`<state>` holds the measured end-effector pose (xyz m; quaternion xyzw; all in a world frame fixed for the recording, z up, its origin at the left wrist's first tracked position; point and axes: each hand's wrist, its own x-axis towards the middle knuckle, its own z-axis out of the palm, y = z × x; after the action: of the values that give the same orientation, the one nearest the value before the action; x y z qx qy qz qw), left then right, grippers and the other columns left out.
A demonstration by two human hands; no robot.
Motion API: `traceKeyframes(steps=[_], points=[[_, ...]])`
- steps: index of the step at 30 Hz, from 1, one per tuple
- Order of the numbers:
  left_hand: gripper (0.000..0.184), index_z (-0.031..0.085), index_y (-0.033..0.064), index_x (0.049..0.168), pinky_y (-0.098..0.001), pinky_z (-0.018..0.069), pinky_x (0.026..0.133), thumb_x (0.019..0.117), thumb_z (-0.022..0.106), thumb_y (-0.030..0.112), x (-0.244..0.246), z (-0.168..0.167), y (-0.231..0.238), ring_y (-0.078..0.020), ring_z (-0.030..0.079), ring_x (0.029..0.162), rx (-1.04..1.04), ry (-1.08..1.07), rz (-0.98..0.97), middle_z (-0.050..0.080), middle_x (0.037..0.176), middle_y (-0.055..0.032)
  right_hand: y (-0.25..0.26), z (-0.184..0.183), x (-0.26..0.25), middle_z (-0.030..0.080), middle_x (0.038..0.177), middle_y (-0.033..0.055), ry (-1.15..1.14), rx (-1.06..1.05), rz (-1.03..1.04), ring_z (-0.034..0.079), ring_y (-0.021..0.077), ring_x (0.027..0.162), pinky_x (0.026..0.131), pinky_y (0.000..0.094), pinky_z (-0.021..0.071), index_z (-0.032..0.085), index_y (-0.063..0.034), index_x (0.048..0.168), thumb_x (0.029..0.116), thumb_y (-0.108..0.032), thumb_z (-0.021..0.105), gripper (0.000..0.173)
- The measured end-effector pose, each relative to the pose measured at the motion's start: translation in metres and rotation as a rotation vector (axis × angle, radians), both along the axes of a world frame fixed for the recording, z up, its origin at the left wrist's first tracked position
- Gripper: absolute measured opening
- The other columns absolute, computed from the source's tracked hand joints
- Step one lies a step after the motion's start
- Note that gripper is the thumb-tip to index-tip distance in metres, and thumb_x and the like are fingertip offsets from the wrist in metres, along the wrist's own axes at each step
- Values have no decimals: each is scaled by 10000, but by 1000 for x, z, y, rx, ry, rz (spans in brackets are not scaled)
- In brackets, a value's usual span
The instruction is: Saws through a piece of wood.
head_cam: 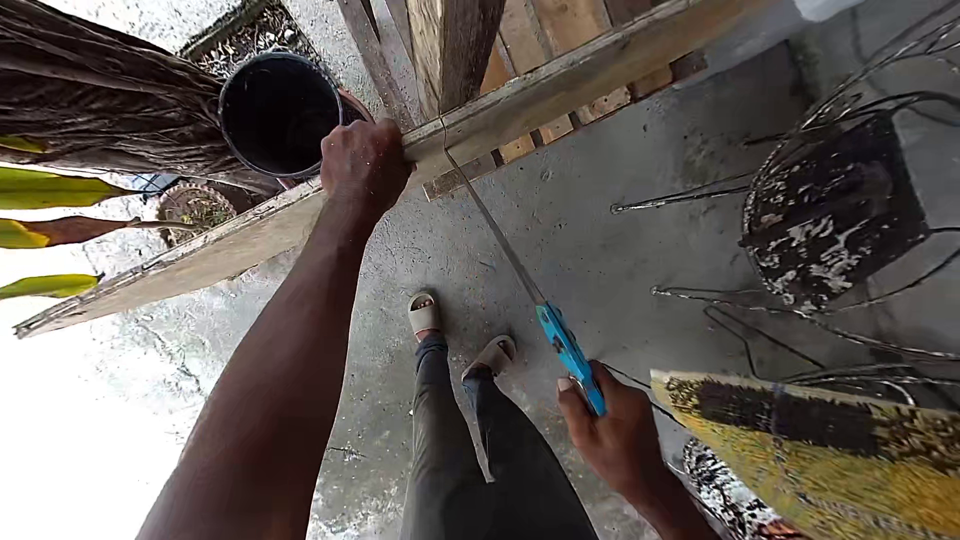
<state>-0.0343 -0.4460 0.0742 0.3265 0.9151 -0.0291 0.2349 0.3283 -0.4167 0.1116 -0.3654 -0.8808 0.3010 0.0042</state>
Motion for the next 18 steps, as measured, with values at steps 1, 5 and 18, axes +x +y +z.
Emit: traceKeyframes(steps=[1,5,18], points=[[385,654,-26,1021,-681,487,824,951,704,349,3,-1,-1,-515,664,1012,-13,-4,14,688,982,-291,4,-2,-7,553,526,47,-5,-7,5,527,126,417,393,295,426,647,5,807,912,-274,536,318],[380,654,-27,1028,-672,485,822,956,704,343,8,-2,1,-508,665,1016,-15,6,29,690,986,-289,37,-77,-149,652,719,183,-64,-284,-7,669,325,654,619,509,542,658,75,1039,971,-139,624,227],[432,634,-32,997,-675,484,813,936,712,388,6,-2,0,-506,666,1009,-49,45,-21,683,981,-291,43,-67,-180,651,739,104,-63,-275,-12,669,256,673,617,451,533,633,-12,1068,989,-188,593,197]])
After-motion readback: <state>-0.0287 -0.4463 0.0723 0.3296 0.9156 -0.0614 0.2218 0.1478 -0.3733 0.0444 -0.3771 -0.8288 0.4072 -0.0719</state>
